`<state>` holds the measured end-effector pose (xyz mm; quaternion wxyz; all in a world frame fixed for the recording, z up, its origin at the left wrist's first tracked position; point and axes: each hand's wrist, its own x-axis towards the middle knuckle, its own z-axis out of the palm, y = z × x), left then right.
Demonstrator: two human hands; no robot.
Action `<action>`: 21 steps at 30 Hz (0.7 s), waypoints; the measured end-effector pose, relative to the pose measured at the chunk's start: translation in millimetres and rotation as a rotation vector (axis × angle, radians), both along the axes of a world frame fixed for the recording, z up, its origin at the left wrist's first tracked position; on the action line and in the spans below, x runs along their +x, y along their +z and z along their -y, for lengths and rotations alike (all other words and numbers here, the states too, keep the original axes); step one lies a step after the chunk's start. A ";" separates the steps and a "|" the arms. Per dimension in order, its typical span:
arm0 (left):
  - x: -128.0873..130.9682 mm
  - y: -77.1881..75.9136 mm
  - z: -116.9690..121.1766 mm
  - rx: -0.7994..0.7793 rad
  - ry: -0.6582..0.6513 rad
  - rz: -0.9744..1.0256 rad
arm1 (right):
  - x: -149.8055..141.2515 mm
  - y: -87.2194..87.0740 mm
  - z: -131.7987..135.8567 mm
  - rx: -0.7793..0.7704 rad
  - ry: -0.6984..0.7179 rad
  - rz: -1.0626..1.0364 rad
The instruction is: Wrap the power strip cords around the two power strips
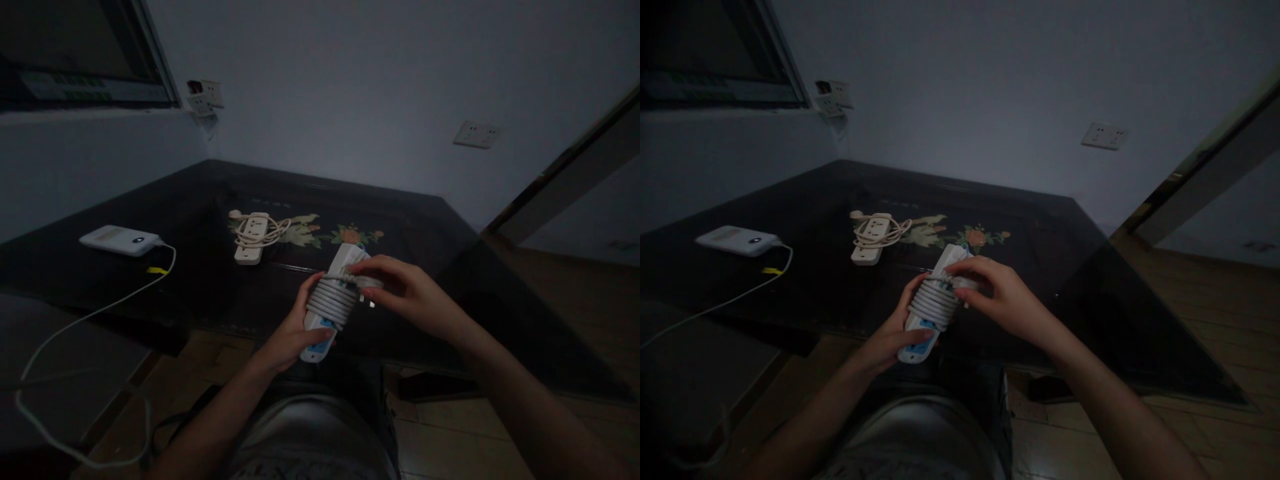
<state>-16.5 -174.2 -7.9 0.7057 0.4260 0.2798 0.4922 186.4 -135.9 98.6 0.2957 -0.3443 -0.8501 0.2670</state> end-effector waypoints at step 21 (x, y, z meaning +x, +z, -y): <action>10.6 13.5 10.2 -0.087 -0.070 0.171 | 7.2 9.4 3.7 0.081 0.061 -0.033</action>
